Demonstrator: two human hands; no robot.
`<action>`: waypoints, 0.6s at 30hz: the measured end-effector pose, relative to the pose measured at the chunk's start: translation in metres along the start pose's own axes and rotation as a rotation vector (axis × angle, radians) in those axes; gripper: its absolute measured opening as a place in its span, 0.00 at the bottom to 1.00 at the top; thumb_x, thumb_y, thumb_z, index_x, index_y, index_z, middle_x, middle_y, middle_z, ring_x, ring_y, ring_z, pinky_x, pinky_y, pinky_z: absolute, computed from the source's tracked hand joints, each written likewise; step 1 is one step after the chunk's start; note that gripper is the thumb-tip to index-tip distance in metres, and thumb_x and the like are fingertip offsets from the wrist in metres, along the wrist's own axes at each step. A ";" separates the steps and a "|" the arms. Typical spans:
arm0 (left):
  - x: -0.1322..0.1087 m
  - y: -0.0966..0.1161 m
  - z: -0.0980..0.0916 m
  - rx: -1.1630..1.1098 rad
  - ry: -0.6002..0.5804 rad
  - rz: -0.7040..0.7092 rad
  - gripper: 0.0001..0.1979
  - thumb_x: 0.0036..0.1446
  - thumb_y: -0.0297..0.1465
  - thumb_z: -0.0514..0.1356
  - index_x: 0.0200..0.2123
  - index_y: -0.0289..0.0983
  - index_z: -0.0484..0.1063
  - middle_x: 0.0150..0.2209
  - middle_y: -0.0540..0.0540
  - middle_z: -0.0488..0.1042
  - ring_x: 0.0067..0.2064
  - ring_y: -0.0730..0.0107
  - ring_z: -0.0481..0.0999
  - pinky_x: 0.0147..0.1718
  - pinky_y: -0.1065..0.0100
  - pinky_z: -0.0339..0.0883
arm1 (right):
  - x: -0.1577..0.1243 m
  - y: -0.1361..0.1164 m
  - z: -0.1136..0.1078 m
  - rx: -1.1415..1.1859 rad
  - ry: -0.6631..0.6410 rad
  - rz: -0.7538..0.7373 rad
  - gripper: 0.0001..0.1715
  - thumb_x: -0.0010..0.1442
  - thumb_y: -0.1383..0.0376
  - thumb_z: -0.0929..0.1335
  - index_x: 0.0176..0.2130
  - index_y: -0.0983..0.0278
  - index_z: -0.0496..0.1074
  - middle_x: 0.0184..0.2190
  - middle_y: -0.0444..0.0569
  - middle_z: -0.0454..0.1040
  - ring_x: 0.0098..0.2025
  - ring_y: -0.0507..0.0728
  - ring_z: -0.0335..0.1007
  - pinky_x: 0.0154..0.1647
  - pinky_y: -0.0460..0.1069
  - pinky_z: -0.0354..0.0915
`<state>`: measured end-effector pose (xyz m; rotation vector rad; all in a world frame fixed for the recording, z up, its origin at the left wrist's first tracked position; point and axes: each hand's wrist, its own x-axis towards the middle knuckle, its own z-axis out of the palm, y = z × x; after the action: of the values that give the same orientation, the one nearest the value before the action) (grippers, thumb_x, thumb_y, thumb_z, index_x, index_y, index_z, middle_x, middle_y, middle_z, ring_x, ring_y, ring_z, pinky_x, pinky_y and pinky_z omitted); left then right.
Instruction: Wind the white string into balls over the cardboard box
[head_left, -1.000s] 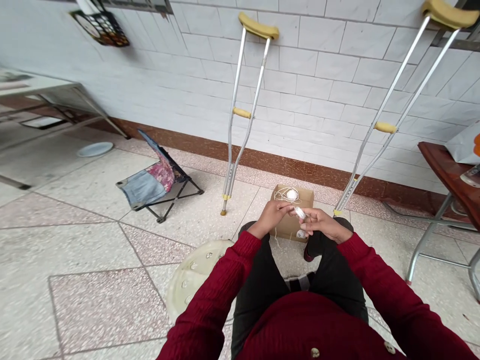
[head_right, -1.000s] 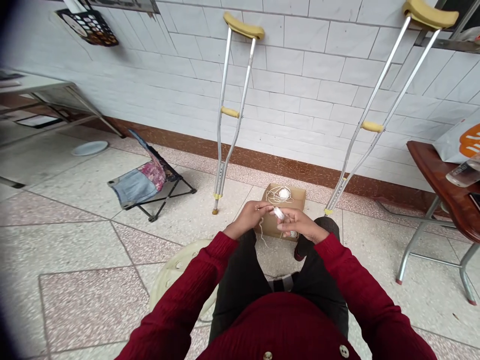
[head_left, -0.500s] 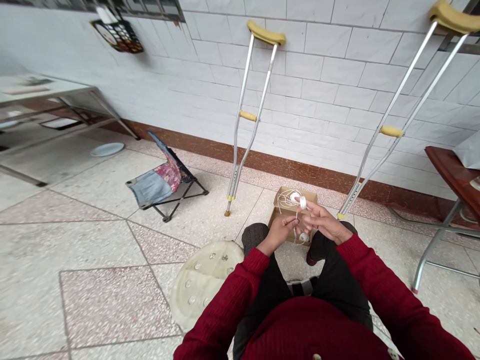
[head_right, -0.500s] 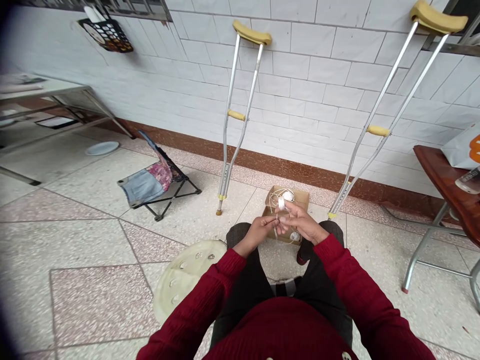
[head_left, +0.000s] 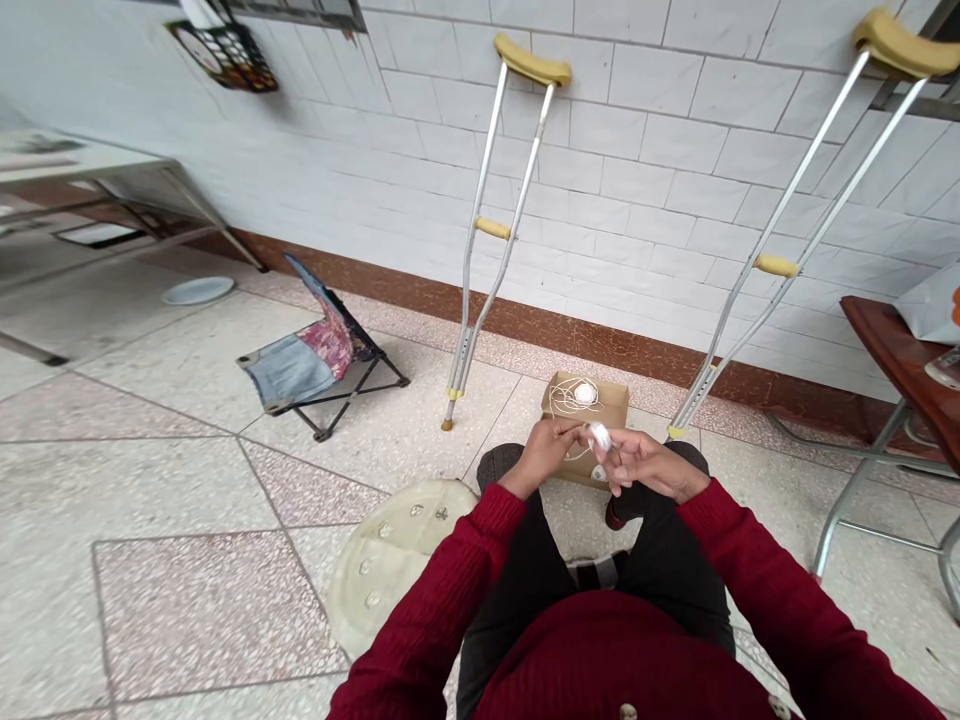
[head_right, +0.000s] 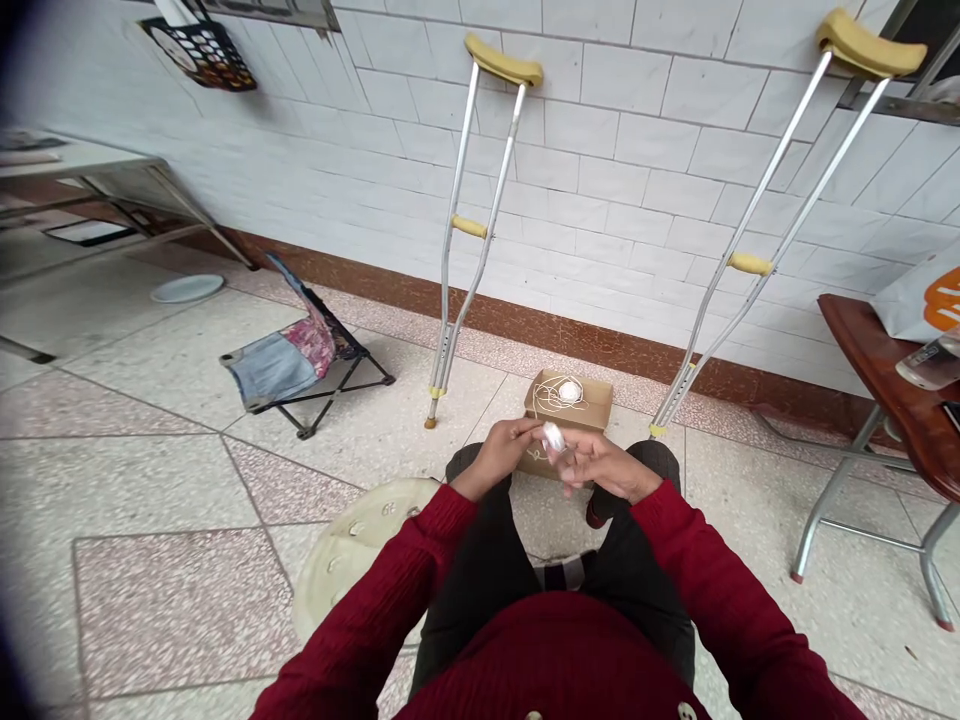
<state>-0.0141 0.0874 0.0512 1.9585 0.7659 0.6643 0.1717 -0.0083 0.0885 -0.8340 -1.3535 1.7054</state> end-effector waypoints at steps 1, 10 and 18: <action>-0.004 -0.001 0.009 -0.044 -0.026 -0.014 0.16 0.62 0.34 0.53 0.29 0.33 0.76 0.26 0.49 0.74 0.29 0.72 0.70 0.31 0.72 0.61 | 0.005 -0.003 -0.002 0.018 0.040 -0.036 0.37 0.53 0.60 0.72 0.60 0.56 0.61 0.49 0.49 0.65 0.28 0.46 0.62 0.31 0.47 0.68; -0.016 0.013 -0.008 0.188 -0.042 0.078 0.12 0.59 0.30 0.56 0.25 0.36 0.75 0.25 0.52 0.73 0.32 0.72 0.70 0.47 0.66 0.59 | -0.002 0.035 -0.014 -0.263 -0.013 0.219 0.32 0.50 0.61 0.74 0.54 0.61 0.67 0.42 0.48 0.70 0.22 0.45 0.61 0.20 0.41 0.58; -0.024 0.003 0.028 0.022 -0.104 0.048 0.17 0.63 0.34 0.52 0.27 0.34 0.75 0.27 0.49 0.74 0.30 0.72 0.71 0.32 0.72 0.60 | 0.003 0.011 -0.017 -0.189 0.213 0.005 0.42 0.52 0.62 0.72 0.62 0.55 0.56 0.53 0.51 0.64 0.26 0.45 0.62 0.28 0.45 0.64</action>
<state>-0.0092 0.0534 0.0376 2.0205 0.6667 0.5801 0.1835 0.0007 0.0740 -1.0936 -1.3796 1.4610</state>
